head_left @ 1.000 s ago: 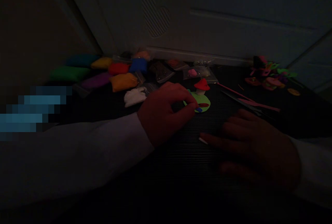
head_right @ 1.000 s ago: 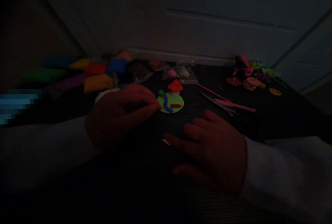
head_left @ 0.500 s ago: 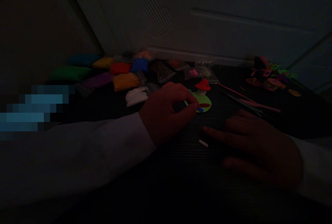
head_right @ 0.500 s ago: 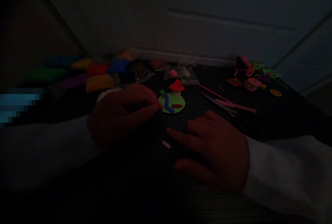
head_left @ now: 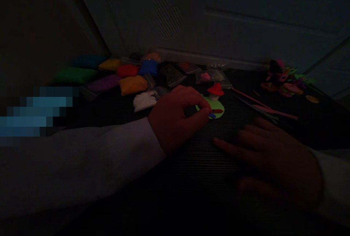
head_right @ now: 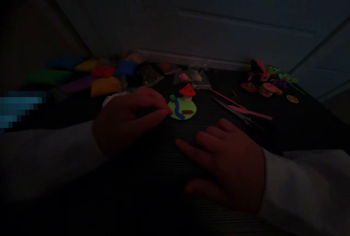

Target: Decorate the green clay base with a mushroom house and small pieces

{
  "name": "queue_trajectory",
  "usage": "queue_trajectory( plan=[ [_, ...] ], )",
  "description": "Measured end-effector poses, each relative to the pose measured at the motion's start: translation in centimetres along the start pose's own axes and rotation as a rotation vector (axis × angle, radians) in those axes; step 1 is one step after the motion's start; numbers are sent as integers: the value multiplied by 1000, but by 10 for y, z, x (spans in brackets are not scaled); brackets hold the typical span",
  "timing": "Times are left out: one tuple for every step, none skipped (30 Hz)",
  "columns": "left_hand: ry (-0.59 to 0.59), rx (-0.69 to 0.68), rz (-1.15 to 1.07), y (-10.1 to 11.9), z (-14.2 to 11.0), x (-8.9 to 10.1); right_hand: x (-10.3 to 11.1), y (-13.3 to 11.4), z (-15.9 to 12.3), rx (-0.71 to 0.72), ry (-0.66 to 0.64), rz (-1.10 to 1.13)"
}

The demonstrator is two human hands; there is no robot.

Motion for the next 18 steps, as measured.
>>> queue_trajectory(
  plan=[
    [1,-4,0,0,0,0,0,-1,0,4,-3,3],
    [3,-10,-3,1,0,0,-1,-2,0,13,-5,9],
    [1,-11,-5,1,0,0,-1,-3,0,23,-6,14],
    [1,-11,-7,1,0,0,-1,-4,0,29,-2,15],
    [1,-8,-6,0,0,0,0,-4,0,31,6,10],
    [-1,-4,-4,0,0,0,1,-2,0,26,11,0],
    [-3,-1,-3,0,0,0,1,0,0,17,16,-12],
    [-7,2,-1,-1,-1,0,2,2,0,4,19,-23],
    [-8,4,-2,-1,-1,0,2,4,0,-5,17,-25],
    [-6,5,-3,-2,-1,0,2,4,0,-7,12,-17],
    [-8,7,-3,-2,-1,0,2,4,0,1,7,-2],
    [-7,8,-2,-2,-1,0,2,3,1,13,5,13],
    [-6,8,2,-2,-1,0,2,2,1,24,6,24],
    [-4,5,7,-2,-1,0,3,1,1,29,8,28],
    [-2,0,10,-1,-1,0,3,1,1,25,10,23],
    [-6,-5,13,-1,0,0,3,2,1,16,11,12],
    [-7,-11,14,0,0,0,3,3,1,5,11,2],
    [-6,-12,12,0,0,0,3,4,1,-4,11,-5]
  ],
)
Point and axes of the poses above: each hand's wrist, its own z-axis towards the middle knuckle, its own x-axis out of the back of the hand, y = z × x, the point moved 8 cm from there along z, towards the middle knuckle, and after that the axes turned 14 degrees about z, right-handed, at the moved point
